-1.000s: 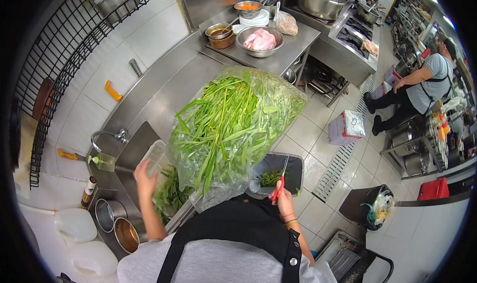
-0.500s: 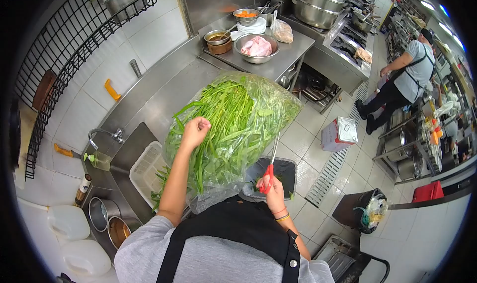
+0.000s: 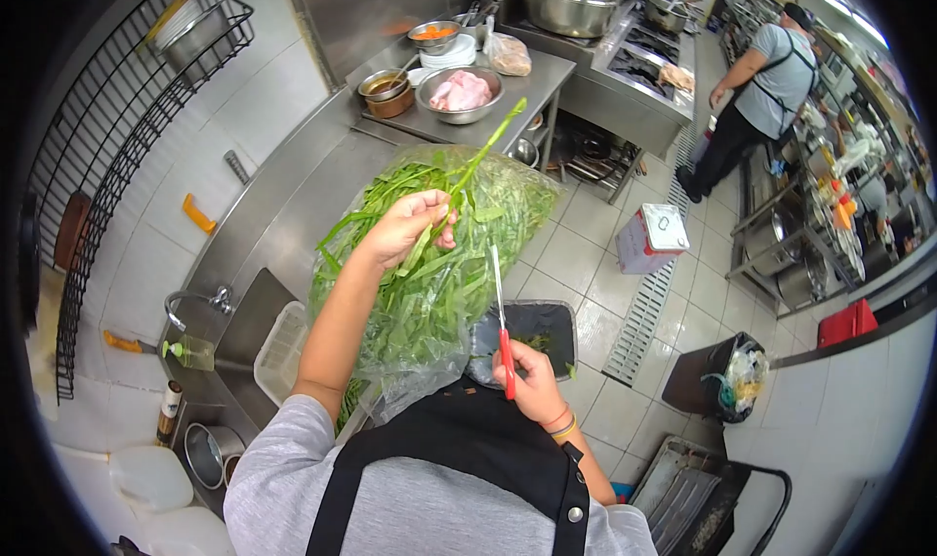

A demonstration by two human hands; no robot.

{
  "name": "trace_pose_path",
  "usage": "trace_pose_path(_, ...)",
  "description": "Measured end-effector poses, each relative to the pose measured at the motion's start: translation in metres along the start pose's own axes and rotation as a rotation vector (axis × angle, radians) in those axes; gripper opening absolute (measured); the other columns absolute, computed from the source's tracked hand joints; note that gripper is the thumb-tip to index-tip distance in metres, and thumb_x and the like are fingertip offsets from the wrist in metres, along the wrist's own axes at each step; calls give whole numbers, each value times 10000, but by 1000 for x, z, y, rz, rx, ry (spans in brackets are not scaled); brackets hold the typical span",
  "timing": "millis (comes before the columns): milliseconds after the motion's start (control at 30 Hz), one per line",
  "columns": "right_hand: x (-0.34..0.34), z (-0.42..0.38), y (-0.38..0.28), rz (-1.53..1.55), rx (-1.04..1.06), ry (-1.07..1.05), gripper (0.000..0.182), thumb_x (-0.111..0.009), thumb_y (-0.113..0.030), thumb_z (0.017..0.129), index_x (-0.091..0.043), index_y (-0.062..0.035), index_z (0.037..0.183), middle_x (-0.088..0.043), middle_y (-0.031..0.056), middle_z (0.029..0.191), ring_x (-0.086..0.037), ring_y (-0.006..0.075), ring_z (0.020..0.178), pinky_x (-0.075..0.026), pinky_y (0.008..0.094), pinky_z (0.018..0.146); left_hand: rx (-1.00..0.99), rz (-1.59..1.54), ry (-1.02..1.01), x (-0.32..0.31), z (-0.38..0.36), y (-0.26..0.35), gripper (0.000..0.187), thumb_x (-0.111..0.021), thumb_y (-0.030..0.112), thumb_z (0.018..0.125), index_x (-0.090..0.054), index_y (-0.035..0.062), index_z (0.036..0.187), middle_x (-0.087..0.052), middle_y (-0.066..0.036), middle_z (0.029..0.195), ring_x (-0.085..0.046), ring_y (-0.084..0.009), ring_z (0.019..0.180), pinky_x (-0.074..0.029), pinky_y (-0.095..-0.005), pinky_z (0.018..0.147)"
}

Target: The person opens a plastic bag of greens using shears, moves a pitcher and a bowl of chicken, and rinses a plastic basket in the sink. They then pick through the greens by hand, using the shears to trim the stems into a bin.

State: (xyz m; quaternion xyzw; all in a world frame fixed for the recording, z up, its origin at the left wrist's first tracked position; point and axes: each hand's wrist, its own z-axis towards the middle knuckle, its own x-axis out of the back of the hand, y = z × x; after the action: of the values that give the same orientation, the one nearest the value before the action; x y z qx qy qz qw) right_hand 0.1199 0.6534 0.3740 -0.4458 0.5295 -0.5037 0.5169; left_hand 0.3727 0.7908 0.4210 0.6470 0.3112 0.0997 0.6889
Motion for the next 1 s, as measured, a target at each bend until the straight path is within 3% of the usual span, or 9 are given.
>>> trace_pose_path(200,11,-5,3,112,67,66,230,-507,-240,839,-490,-19,777,-510,30,756,-428,85,621,-366,220,570,-103,352,19,-57,13,-14,98,-536,104,846,-538,15,889,-574,-37,814,-538,-94,682,-454,-238,647)
trace_pose_path(267,16,-9,9,106,114,118,289,-502,-293,851,-493,-13,778,-510,37,756,-433,92,628,-365,222,584,-207,751,-54,-68,12,-19,83,-554,85,833,-545,13,875,-575,-27,826,-538,-63,738,-442,-229,638)
trace_pose_path(400,23,-23,24,130,-26,230,355,-474,-341,885,-479,-20,734,-493,41,694,-420,97,607,-351,228,566,-426,941,-190,-85,9,-40,95,-587,93,790,-560,15,837,-582,-98,822,-581,-225,788,-457,-324,705)
trace_pose_path(633,28,-66,101,157,-439,317,370,-478,-353,894,-503,-66,662,-506,22,602,-432,71,522,-330,198,506,-232,1152,-165,-81,-13,-120,73,-585,102,762,-548,49,793,-553,-114,800,-562,-309,755,-457,-384,661)
trace_pose_path(833,27,-74,104,281,-539,402,407,-498,-385,879,-516,-61,632,-522,26,597,-442,73,516,-328,202,495,-12,997,99,-28,-127,-62,102,-592,130,786,-555,47,832,-584,-87,792,-579,-235,766,-463,-336,698)
trace_pose_path(900,32,-70,104,232,-526,408,412,-489,-391,882,-517,-58,640,-526,28,600,-442,74,516,-331,206,495,264,898,211,8,-177,-45,114,-630,107,747,-598,57,844,-624,-103,863,-598,-225,791,-468,-334,725)
trace_pose_path(933,34,-68,104,185,-509,417,418,-480,-397,885,-518,-55,648,-529,29,603,-442,74,516,-335,210,495,324,1016,327,24,-195,-44,101,-634,100,740,-621,65,834,-635,-96,876,-608,-220,786,-472,-335,715)
trace_pose_path(967,36,-64,102,186,-513,410,418,-480,-397,885,-518,-55,648,-529,29,603,-442,74,516,-335,210,495,112,1647,458,24,-206,-37,100,-632,80,734,-637,73,833,-641,-93,840,-615,-238,769,-475,-335,696)
trace_pose_path(1000,37,-59,100,180,-521,386,417,-472,-400,888,-521,-54,662,-532,28,610,-444,76,521,-341,215,502,120,1646,465,29,-204,-39,100,-632,80,734,-637,73,833,-641,-93,840,-615,-238,769,-475,-335,696)
